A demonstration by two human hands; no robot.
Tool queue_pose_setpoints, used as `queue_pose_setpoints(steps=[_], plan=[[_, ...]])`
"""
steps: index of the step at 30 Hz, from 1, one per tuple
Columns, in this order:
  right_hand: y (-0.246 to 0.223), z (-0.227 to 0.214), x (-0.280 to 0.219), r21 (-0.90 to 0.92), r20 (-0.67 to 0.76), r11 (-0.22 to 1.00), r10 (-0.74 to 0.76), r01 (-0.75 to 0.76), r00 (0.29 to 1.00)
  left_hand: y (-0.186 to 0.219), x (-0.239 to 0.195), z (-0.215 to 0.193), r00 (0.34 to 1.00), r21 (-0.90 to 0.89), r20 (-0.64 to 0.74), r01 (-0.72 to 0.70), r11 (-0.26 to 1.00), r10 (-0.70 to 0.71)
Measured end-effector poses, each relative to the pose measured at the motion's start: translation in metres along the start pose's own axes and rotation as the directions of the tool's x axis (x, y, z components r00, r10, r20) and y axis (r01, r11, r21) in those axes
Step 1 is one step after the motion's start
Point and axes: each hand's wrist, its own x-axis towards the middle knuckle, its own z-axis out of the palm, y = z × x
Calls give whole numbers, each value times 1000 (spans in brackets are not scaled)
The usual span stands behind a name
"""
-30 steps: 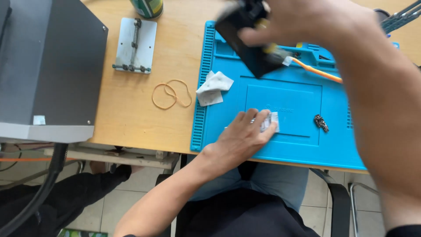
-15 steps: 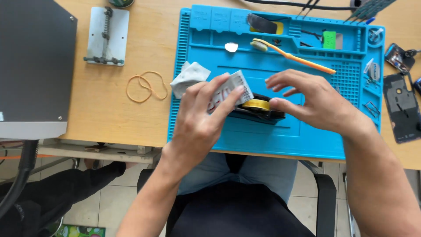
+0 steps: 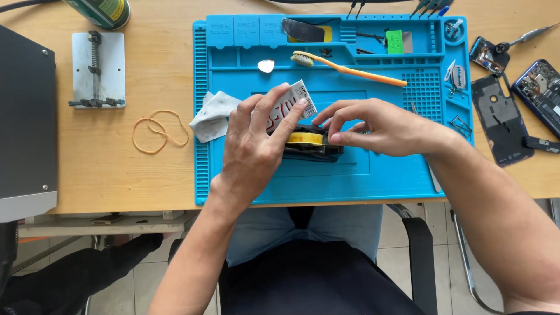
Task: The person holds a white adhesive tube, rotates it to inspect the label, and repeatedly pulls and presses the nozzle tip. The tube is handled over a blue work mat with disassembled phone parts and tools nearby.
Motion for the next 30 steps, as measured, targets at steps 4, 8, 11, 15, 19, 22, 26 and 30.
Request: queue_pose_setpoints(steps=[4,8,11,15,19,22,26,30], plan=[[8,5,-4,61,-44,998,-31,34,999,2,0,0,1000,31,13,3,1000,-4],[-3,7,-10,92,-119,993,-64,75,991,2,1,1,1000,45,12,3,999,-4],[-4,8,-12,126,-160,985,-94,115,983,3,0,0,1000,56,30,2,998,-3],[12,12,-16,196,-183,970,-109,145,977,2,1,-1,999,57,45,-3,998,0],[20,17,-20,246,-204,959,-93,143,975,1,0,-1,998,42,55,-11,999,8],[25,18,-21,229,-231,963,-90,144,969,1,1,-1,999,60,38,-14,998,12],[30,19,-22,231,-243,961,-93,151,965,2,1,-1,999,45,34,-5,999,3],[37,21,-22,294,-272,935,-118,199,955,2,2,-2,999,32,40,-3,999,1]])
